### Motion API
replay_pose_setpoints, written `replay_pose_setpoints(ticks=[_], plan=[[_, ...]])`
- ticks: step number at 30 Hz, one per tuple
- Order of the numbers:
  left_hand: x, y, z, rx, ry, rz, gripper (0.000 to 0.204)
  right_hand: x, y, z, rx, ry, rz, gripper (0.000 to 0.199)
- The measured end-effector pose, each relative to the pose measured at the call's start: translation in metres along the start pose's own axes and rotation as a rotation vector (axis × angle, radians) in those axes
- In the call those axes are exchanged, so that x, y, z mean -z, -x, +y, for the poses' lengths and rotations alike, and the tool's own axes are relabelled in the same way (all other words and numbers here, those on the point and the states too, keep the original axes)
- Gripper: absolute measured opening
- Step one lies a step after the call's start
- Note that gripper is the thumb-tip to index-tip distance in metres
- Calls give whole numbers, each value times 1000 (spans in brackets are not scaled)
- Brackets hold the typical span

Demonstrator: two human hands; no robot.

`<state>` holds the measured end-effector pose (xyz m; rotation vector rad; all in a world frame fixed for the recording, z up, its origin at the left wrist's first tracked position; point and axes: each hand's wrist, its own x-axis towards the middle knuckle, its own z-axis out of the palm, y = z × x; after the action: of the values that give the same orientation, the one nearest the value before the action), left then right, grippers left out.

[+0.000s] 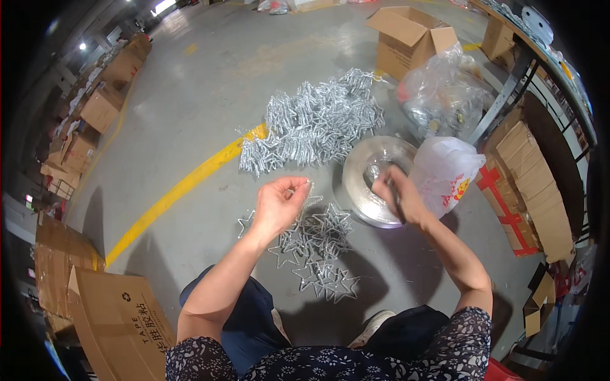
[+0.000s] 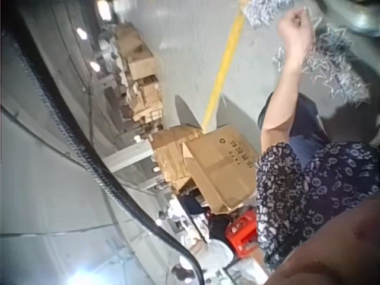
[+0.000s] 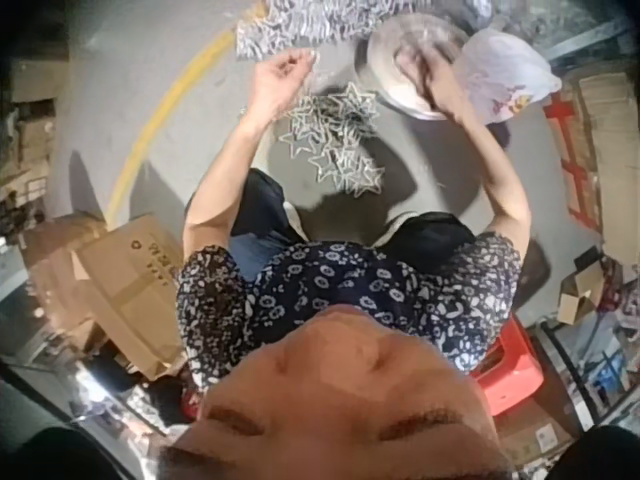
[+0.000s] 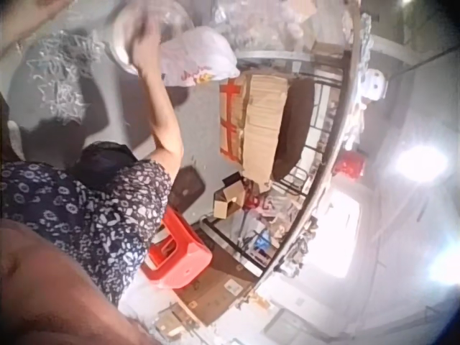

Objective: The person sorts and separates silver star-shaped garlands using scissors.

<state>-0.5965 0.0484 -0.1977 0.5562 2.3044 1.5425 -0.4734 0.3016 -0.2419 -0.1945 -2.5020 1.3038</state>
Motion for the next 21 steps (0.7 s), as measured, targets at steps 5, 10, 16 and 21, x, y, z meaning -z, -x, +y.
replay_pose_setpoints(ticks=[5, 10, 16, 21], plan=[[9, -11, -11, 29, 97, -77, 21, -23, 10, -1, 96, 183, -144, 28], [7, -8, -3, 58, 75, -176, 20, -28, 6, -8, 192, 184, -194, 24], [5, -3, -1, 116, 77, -262, 18, -31, 6, -14, 248, 176, -209, 22], [7, -6, -5, 169, 117, -372, 16, -33, 9, -9, 265, 187, -212, 22]])
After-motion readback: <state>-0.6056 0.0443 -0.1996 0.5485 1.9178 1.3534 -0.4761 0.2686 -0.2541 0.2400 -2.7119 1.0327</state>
